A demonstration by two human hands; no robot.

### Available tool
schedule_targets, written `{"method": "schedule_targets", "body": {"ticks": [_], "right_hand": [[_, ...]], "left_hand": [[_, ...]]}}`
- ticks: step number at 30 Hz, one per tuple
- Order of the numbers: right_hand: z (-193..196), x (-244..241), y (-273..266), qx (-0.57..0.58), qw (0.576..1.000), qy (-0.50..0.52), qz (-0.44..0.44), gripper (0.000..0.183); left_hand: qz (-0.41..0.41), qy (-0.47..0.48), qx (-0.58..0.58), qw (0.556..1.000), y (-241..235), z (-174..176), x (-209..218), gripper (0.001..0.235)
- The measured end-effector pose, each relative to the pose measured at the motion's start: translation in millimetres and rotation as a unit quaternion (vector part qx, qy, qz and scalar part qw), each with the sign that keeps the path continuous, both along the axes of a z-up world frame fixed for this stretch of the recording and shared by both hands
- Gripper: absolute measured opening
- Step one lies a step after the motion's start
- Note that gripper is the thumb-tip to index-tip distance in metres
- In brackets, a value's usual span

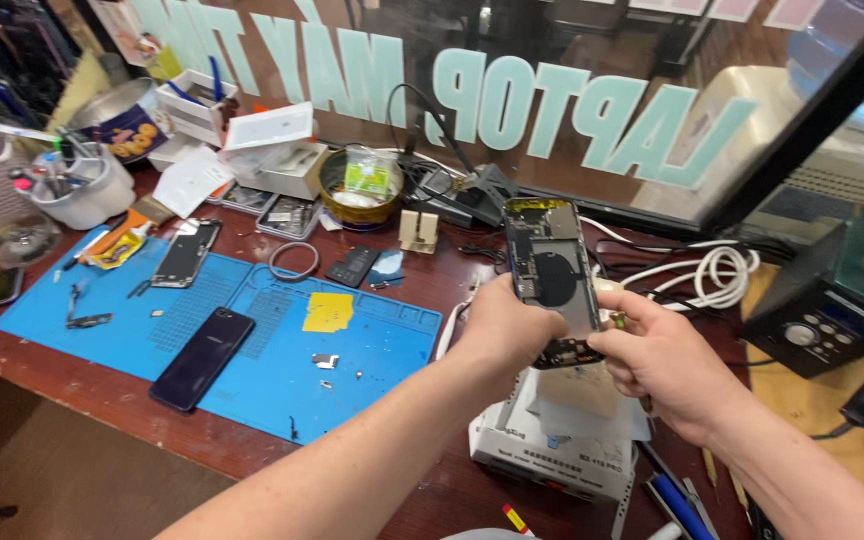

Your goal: The person disassembles a smartphone, removes a small component, and uses a screwdriver to adjust or remove screws from the device's internal frame. The person then reassembles the phone and secures the components.

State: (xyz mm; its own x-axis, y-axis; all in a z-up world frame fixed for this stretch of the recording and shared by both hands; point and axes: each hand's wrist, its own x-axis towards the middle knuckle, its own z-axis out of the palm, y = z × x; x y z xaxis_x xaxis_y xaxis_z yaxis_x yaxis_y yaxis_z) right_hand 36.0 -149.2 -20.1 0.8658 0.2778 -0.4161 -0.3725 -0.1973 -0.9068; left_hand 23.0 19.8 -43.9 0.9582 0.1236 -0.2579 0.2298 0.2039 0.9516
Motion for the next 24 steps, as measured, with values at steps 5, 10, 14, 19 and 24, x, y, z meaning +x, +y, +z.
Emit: {"method": "schedule_targets", "body": {"ticks": [5,10,14,19,24], "right_hand": [[10.6,-5.2,-6.2,0.007,1.0,-0.006,-0.007,0.047],[5.0,-12.8,-19.6,0.021,0.999,-0.001,-0.033,0.042],[-4.5,-15.6,-32.0,0.028,0.998,0.021,-0.045,0.032],[-13.9,-16.3,-34.8,0.055,0.996,0.031,-0.07,0.027],[-15.9,-11.5,-31.4,0.083,0.993,0.037,-0.068,0.024]], "left_hand": [[-0.049,0.046,-0.026,0.997,1.9,0.3,12.6,0.032],[-0.079,0.065,-0.043,0.994,-7.3,1.1,16.1,0.034],[-0.089,0.092,-0.03,0.991,-13.7,-2.8,13.5,0.032],[-0.099,0.107,-0.019,0.989,-17.9,-1.9,10.5,0.031],[-0.091,0.097,-0.034,0.991,-14.0,1.6,10.3,0.03]]}}
